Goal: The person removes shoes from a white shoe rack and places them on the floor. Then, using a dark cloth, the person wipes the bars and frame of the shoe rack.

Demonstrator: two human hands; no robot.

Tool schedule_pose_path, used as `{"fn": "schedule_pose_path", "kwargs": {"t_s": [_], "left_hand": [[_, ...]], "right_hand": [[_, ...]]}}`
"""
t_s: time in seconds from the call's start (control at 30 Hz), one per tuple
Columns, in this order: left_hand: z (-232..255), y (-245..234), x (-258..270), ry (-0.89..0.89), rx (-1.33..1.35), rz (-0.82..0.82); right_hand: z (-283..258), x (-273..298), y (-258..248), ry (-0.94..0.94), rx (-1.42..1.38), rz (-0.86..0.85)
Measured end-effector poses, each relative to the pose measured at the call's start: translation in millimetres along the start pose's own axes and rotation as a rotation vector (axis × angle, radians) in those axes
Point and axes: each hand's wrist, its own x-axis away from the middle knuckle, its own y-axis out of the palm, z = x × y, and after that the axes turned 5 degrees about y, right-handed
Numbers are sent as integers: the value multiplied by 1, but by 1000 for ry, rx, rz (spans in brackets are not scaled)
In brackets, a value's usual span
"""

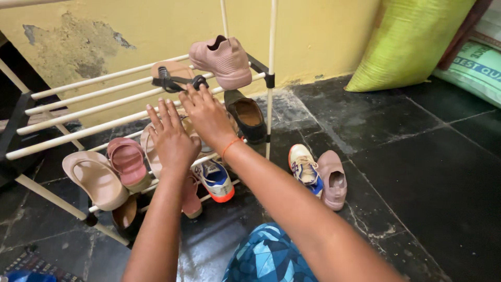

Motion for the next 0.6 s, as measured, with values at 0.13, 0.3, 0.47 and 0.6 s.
{"fn": "schedule_pose_path", "kwargs": {"t_s": [0.13, 0.3, 0.47, 0.6], "left_hand": [[-2, -8, -5, 7, 89, 68], [37, -27, 7, -324, 1049, 200], [120, -32, 52, -272, 1392, 397], [190, -16, 83, -335, 1560, 362]], "right_hand": [[-8, 24, -37, -6, -104, 74], [-6, 64, -91, -9, -245, 229], [8, 118, -139, 30, -274, 242], [34, 169, -164, 106, -271, 284]]}}
